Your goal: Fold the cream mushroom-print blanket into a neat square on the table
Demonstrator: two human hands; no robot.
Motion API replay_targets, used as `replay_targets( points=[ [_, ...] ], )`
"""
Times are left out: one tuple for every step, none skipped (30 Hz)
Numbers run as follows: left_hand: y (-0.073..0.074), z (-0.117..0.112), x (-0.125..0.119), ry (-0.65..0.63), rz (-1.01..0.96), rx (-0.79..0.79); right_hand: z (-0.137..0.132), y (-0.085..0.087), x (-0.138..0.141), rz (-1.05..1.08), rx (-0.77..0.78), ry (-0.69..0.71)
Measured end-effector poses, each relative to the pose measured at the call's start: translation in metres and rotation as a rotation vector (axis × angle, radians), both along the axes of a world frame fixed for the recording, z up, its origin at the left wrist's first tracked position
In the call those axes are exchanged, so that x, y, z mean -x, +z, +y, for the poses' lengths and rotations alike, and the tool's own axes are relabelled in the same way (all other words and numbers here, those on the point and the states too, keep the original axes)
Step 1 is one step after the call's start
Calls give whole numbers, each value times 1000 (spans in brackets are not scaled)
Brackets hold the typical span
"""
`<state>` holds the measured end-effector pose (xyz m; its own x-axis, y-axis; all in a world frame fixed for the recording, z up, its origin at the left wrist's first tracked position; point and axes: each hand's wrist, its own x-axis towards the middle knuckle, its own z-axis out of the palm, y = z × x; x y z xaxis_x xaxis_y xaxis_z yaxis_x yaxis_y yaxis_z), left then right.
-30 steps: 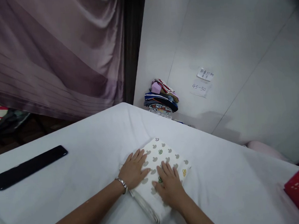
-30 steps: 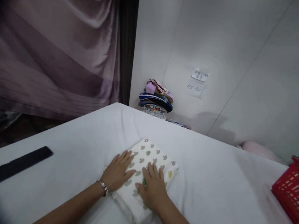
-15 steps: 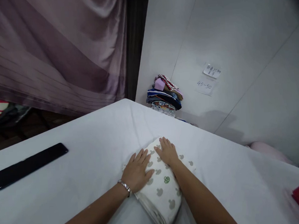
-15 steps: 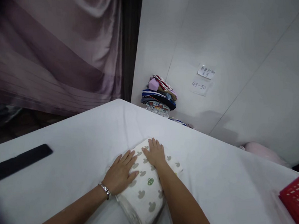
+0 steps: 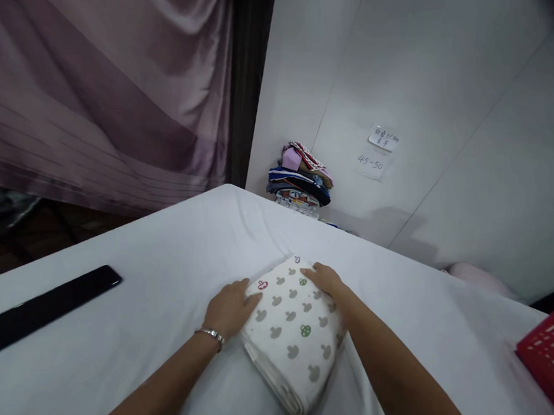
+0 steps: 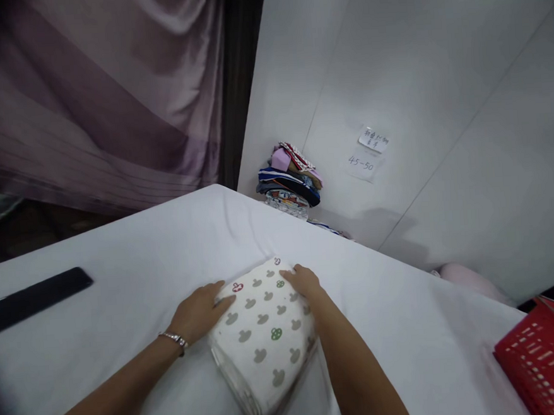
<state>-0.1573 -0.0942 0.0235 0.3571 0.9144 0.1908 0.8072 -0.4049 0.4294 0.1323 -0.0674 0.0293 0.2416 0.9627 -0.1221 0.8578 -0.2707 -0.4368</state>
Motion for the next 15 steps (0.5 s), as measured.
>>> replay_targets(
  points=[
    [-1, 3, 3, 6, -7, 27, -4, -1, -3, -6, 15, -13],
    [-3, 7, 4, -4, -16, 55, -7, -2, -7, -11, 31, -27],
    [-3, 12, 3, -26, -25, 87, -12, -3, -11, -16, 47, -41],
    [-2, 18, -1, -51, -28, 128, -16, -4, -16, -19, 63, -59],
    [0, 25, -6, -79, -26, 171, -22, -4, -22, -23, 80, -81],
    [3, 33, -14, -109, -21, 207, -28, -4, -28, -28, 99, -108],
    [6, 42, -23, -134, -15, 235, -35, -4, -35, -35, 118, -137],
    [10, 51, -34, -183, -16, 242, -43, -4, -43, -43, 137, -168],
    [12, 60, -46, -224, -23, 246, -51, -3, -50, -53, 155, -200],
    [14, 67, -58, -254, -32, 253, -60, -3, -56, -63, 171, -231],
    [14, 74, -70, -274, -46, 260, -69, -2, -62, -75, 184, -261],
    [13, 78, -81, -285, -61, 270, -78, -2, -66, -85, 194, -287],
    [11, 81, -90, -285, -77, 283, -86, -1, -69, -94, 199, -307],
    [9, 82, -97, -279, -94, 296, -94, 0, -72, -99, 199, -319],
    [7, 81, -101, -266, -113, 307, -101, 1, -73, -102, 195, -323]
  ],
)
